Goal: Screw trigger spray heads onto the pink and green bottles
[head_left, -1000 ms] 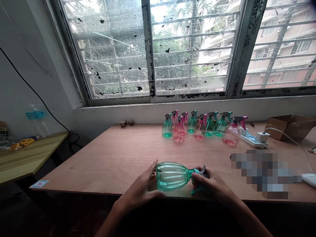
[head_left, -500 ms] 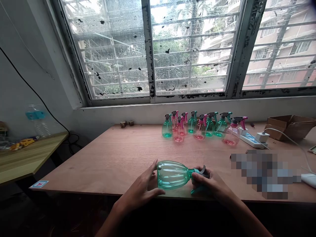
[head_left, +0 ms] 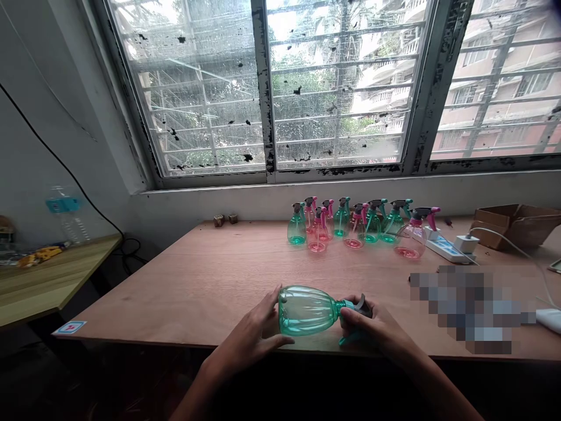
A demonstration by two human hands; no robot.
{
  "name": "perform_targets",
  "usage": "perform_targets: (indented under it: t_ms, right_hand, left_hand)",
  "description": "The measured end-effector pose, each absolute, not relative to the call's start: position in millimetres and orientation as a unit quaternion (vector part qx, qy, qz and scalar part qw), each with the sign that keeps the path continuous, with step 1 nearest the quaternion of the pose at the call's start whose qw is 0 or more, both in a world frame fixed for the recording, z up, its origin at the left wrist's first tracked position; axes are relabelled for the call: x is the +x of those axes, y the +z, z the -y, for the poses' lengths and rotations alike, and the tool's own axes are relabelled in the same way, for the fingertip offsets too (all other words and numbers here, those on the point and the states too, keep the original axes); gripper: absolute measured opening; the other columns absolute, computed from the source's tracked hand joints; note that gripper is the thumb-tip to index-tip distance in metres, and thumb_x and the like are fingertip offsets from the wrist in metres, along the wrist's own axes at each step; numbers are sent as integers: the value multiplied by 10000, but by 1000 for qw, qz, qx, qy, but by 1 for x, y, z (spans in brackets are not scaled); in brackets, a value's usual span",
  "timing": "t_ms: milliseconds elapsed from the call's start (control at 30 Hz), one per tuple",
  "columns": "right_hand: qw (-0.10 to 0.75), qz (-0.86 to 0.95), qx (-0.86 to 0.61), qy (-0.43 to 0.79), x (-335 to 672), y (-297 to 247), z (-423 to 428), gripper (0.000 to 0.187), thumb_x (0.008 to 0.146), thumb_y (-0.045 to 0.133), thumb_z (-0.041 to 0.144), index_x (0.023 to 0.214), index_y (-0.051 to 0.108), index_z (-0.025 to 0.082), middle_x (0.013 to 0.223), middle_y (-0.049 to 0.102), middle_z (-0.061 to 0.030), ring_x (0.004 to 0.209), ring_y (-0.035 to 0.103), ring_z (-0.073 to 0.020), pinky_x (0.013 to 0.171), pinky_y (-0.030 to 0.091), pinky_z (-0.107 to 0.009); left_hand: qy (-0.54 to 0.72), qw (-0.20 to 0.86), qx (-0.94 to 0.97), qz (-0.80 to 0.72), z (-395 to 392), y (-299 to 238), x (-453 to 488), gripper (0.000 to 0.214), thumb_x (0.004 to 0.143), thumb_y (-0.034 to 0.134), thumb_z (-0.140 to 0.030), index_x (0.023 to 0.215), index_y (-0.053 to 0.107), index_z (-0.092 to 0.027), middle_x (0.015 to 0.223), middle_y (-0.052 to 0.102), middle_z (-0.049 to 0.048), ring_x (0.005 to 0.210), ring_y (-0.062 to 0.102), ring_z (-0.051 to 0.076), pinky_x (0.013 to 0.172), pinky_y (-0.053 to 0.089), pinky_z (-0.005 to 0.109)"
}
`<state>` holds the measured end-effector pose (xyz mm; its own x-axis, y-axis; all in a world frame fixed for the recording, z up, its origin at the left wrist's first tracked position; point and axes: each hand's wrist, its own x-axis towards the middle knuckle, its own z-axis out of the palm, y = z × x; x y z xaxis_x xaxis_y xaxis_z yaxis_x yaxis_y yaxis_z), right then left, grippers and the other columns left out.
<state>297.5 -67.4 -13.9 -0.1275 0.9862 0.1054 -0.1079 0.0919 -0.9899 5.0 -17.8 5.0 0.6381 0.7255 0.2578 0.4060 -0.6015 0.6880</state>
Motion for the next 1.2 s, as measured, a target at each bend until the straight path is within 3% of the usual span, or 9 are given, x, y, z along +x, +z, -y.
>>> perform_targets:
  t_ms: [133,267,367,500,700,800,967,1100,1200]
  right_hand:
    - [508,544,-412,526,298,-14,67,393,786,765,514,883,627,159,668,683,-4,640,636,-187,634,538,-313]
    - [506,554,-414,516,298,-14,67,379,801,749,516,869,624,164,665,689,-6,642,630,-187,640,526,-306]
    - [508,548,-415,519,297,-14,67,382,792,754,519,865,619,168,668,684,-3,638,635,-190,631,528,-307]
    - [494,542,-425,531,297,-14,67,396,772,768,521,851,595,174,656,695,-6,589,652,-187,576,516,-295]
    - [470,555,-435,530,297,-11,68,410,766,765,540,845,580,183,684,725,-15,579,693,-193,555,537,-291]
    - [467,558,-434,531,297,-10,68,418,765,762,551,836,583,180,685,727,-17,578,698,-192,554,539,-287]
    - [470,557,-434,530,297,-11,68,408,773,762,536,836,591,171,670,723,-16,569,697,-187,555,536,-284]
    - [468,561,-436,526,297,-9,69,409,781,751,546,831,592,173,685,727,-22,582,700,-191,565,539,-287]
    - [469,558,-441,525,297,-9,69,433,764,750,577,818,588,179,682,728,-21,581,699,-196,562,538,-289]
  left_hand:
    - [274,338,843,-318,19,6,5,895,907,660,-266,1556,54,-385,1587,350,42,1375,466,273,1138,406,442]
    - [252,353,840,-325,19,6,4,1019,849,735,-266,1561,11,-356,1492,484,67,1335,507,280,1129,411,463]
    - [255,355,836,-332,18,5,4,1029,845,740,-263,1561,5,-352,1541,423,78,1318,523,280,1122,421,462]
    - [274,339,839,-324,19,6,4,961,836,750,-288,1560,121,-344,1602,316,70,1353,477,296,1128,418,458]
    - [257,372,838,-304,20,12,4,952,860,706,-245,1564,74,-348,1453,520,65,1290,544,272,1118,427,449]
    - [253,376,832,-322,20,13,5,1024,815,758,-270,1566,64,-331,1474,502,85,1299,534,295,1111,432,472]
    - [269,349,831,-339,17,9,5,979,776,802,-285,1549,203,-335,1598,334,58,1423,380,317,1167,358,476]
    - [260,376,824,-334,17,8,5,1023,809,776,-259,1558,87,-367,1527,446,65,1320,517,286,1130,406,474]
    - [254,390,822,-328,18,9,4,1062,795,788,-251,1560,61,-362,1475,509,69,1318,519,288,1122,414,473]
